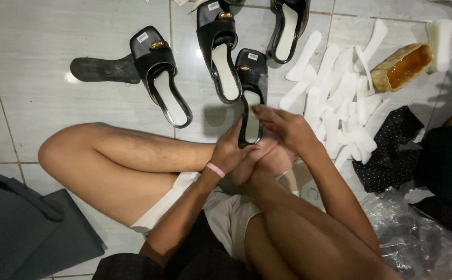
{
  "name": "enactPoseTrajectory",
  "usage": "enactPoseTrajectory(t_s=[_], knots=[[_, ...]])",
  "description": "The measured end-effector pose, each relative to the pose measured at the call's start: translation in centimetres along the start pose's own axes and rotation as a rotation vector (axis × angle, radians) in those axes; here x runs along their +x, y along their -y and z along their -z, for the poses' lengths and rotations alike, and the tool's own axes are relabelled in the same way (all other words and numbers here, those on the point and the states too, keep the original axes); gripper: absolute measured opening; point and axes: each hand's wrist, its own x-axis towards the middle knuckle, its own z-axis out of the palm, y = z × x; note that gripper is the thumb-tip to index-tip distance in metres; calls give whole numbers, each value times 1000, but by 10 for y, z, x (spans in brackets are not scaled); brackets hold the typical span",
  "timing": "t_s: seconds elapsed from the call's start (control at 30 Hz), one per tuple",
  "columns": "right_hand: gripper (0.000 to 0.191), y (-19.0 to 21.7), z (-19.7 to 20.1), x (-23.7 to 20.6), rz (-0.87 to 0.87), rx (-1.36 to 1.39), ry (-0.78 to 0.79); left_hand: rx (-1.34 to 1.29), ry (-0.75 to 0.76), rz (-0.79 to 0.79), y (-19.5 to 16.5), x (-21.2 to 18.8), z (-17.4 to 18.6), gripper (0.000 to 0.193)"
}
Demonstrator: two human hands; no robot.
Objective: The person sits on the floor and uses a brush to apply a brown adhesive to the insole of a black slide sandal. They repeatedly dip the brush into a container of glue and spread it across the insole, then set the sandal aside and pick up another one to repeat the process.
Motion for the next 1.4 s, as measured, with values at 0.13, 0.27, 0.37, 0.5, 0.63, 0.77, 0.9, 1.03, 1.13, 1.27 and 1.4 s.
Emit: enactPoseTrajectory(t_s=[0.13,0.27,0.37,0.5,0.63,0.77,0.9,1.03,1.13,1.27,1.4], knots=[[52,6,12,-18,-85,127,168,2,4,-16,1,0,1,97],[44,-4,6,-5,-23,262,-61,43,-13,-43,8,-1,-4,97],[43,-15,-7,18,-70,242,-79,49,6,-10,11,0,-5,99],[38,-16,-11,21,-54,64,-41,18,-3,31,6,1,-3,100],[49,2,-4,-12,-155,78,105,-18,3,28,-2,2,1,99],[32,14,3,-33,46,83,51,-93,64,183,-4,5,3,96],[39,10,6,-23,-124,215,-11,16,-13,-12,1,2,2,95],[36,4,-3,-7,4,62,-108,-18,-24,-50,4,-2,1,95],[32,9,-15,-25,72,-120,-113,75,-41,-72,4,0,2,98],[26,8,-29,-64,84,-187,11,-53,18,62,-1,3,4,95],[28,-18,-30,-84,-116,461,-164,-11,-6,30,-1,2,6,90]])
